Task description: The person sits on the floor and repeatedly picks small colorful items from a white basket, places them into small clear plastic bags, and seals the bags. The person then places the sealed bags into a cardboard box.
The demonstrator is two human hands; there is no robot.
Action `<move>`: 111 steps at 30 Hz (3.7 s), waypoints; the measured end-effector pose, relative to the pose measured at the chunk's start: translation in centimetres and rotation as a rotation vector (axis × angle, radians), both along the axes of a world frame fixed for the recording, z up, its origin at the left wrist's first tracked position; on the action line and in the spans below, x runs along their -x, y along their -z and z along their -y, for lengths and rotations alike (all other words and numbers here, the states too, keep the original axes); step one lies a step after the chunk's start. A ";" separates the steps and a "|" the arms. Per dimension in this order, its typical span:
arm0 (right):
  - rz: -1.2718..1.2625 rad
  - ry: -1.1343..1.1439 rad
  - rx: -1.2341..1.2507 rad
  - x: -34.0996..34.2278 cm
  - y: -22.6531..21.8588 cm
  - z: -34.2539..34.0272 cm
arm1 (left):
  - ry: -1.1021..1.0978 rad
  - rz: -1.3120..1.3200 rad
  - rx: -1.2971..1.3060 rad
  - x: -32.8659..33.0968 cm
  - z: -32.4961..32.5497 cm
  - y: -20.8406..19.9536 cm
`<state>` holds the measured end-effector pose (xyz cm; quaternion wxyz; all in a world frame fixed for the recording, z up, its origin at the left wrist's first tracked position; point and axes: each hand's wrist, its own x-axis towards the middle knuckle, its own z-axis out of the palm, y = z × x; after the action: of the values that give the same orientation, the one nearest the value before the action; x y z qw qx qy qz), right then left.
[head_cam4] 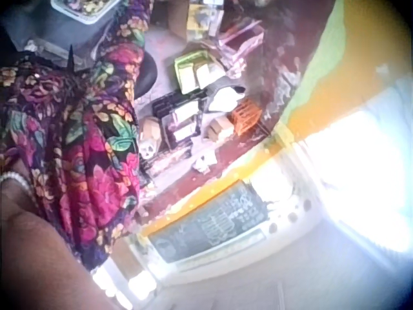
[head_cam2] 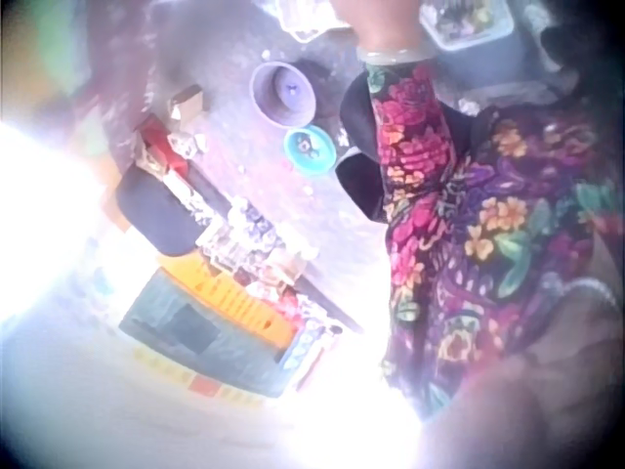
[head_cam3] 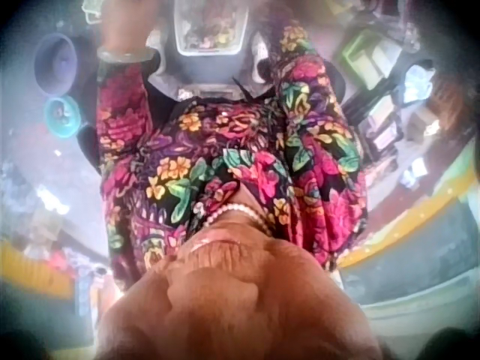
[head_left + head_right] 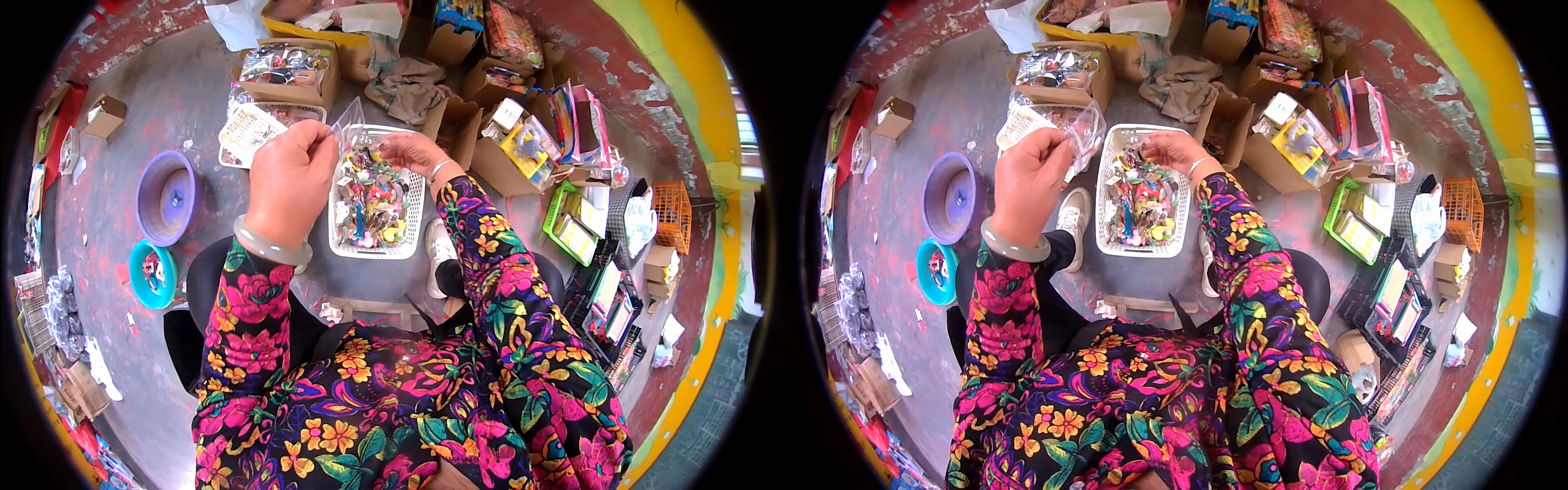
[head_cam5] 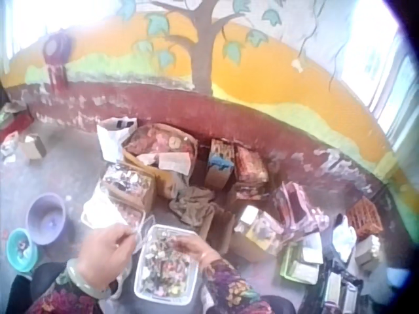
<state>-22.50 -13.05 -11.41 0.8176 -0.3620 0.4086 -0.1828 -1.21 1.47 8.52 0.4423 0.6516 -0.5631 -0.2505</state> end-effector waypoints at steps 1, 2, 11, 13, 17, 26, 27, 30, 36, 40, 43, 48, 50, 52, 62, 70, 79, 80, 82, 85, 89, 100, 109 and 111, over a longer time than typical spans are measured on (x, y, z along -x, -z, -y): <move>0.039 -0.045 0.022 0.1 -2.2 0.4 | 0.004 -0.043 0.002 -0.1 0.3 0.4; 0.036 0.009 0.058 -1.0 -4.8 0.0 | -0.009 -0.076 -0.035 -0.4 0.3 0.7; 0.119 0.077 0.295 -0.2 -19.8 -5.1 | 0.102 -0.430 -0.213 -0.3 1.4 2.2; 0.199 0.142 0.256 0.8 -20.4 -6.8 | 0.117 -0.462 -0.208 0.3 1.6 2.3; 0.310 0.167 0.239 1.1 -21.4 -8.2 | 0.170 -0.450 -0.090 0.5 2.2 4.1; 0.219 0.121 0.406 0.4 -22.8 -8.5 | 0.135 -0.078 -0.038 1.4 1.7 2.7; 0.193 0.122 0.457 0.3 -22.8 -8.7 | 0.141 -0.044 -0.039 1.4 1.6 2.6; 0.067 0.096 0.544 0.4 -23.1 -8.9 | 0.158 -0.037 -0.071 1.6 1.5 2.5; -0.067 0.051 0.857 -0.3 -22.9 -9.3 | 0.213 0.091 -0.019 2.2 1.3 2.2; -0.107 0.031 0.890 -0.8 -22.7 -9.5 | 0.238 0.128 0.079 2.6 1.3 2.4; -0.118 0.019 0.974 -1.0 -21.9 -9.3 | 0.241 0.148 0.112 2.7 1.2 2.4; -0.197 -0.017 1.240 -1.0 -20.9 -8.8 | 0.253 0.116 0.137 2.5 1.3 2.4; -0.230 -0.056 1.328 -0.9 -20.8 -8.7 | 0.268 0.104 0.120 2.5 1.3 2.2; -0.245 -0.060 1.359 -1.1 -20.8 -8.9 | 0.265 0.130 0.128 2.5 1.2 2.5; -0.213 -0.051 1.386 -1.0 -20.9 -8.5 | 0.268 0.114 0.146 2.6 1.2 2.5; -0.329 -0.134 1.669 -0.9 -21.3 -8.8 | 0.306 0.183 0.212 2.7 1.2 2.6; -0.499 -0.351 1.829 -1.1 -21.7 -9.6 | 0.356 0.370 0.181 3.6 0.8 3.7; -0.503 -0.370 1.834 -1.1 -21.7 -9.7 | 0.356 0.384 0.191 3.7 0.8 3.9; -0.508 -0.362 1.820 -1.3 -21.7 -9.8 | 0.352 0.373 0.214 3.8 0.8 4.2; -0.537 -0.330 1.829 -1.6 -21.6 -10.1 | 0.364 0.343 0.209 3.6 0.9 4.1; -0.606 -0.252 1.852 -1.7 -21.6 -10.6 | 0.365 0.320 0.127 3.7 0.8 2.8; -0.557 -0.424 1.768 -1.6 -21.8 -10.4 | 0.390 0.403 0.187 3.7 0.4 4.0; -0.706 -0.453 1.917 -2.4 -20.9 -11.5 | 0.408 0.418 0.122 3.7 0.7 3.6; -0.698 -0.480 1.915 -2.4 -20.8 -11.6 | 0.409 0.412 0.124 3.6 0.6 3.7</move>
<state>-20.08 -1.47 9.41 0.0408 -0.9625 0.2236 -0.1482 -4.85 0.83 4.85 0.2977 0.5334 -0.7749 -0.1621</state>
